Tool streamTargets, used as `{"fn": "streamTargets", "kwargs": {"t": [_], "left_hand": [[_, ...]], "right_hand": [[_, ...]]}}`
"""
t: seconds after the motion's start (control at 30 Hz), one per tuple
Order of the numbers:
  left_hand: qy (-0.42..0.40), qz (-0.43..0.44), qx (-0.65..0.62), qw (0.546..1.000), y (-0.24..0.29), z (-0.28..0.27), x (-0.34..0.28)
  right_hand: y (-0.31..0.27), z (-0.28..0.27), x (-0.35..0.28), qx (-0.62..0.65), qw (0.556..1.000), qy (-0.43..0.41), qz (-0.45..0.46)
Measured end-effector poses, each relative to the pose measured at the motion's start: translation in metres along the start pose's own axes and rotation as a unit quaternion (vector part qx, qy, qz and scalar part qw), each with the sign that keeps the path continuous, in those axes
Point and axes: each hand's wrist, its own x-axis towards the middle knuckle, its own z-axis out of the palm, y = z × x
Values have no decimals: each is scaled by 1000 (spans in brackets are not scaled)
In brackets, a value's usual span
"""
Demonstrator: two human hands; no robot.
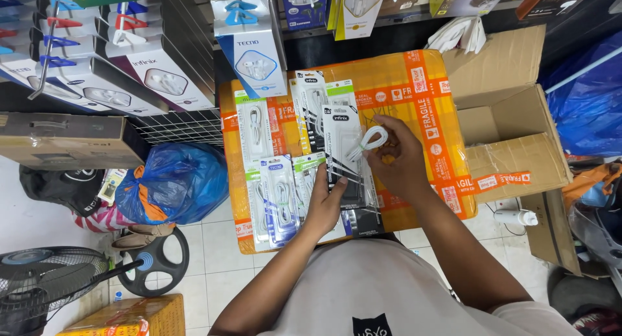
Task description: The person sits at a counter and places coiled charging cables into clear plastic retail blister packs, pressing each cable into its cardboard backing and setting the finished packs in rows on a taped cardboard box. They work through the packs one at a time, arranging the completed ones in groups.
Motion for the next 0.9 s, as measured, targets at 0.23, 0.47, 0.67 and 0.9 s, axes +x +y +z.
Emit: {"fn": "streamTargets", "kwargs": {"t": [0.23,0.47,0.67,0.9], "left_hand": [[13,-17,17,1000,3,-3,4],[43,8,31,999,2,1,5],[70,41,37,996,-2,10,2],[51,70,-24,996,-10,9,-1]], "right_hand": [[43,-6,-9,125,990,-3,71],[19,7,-19,-5,998,40,43],[17,22,-32,-129,991,29,19],[-8,30,-26,-242,959,37,-142]]}}
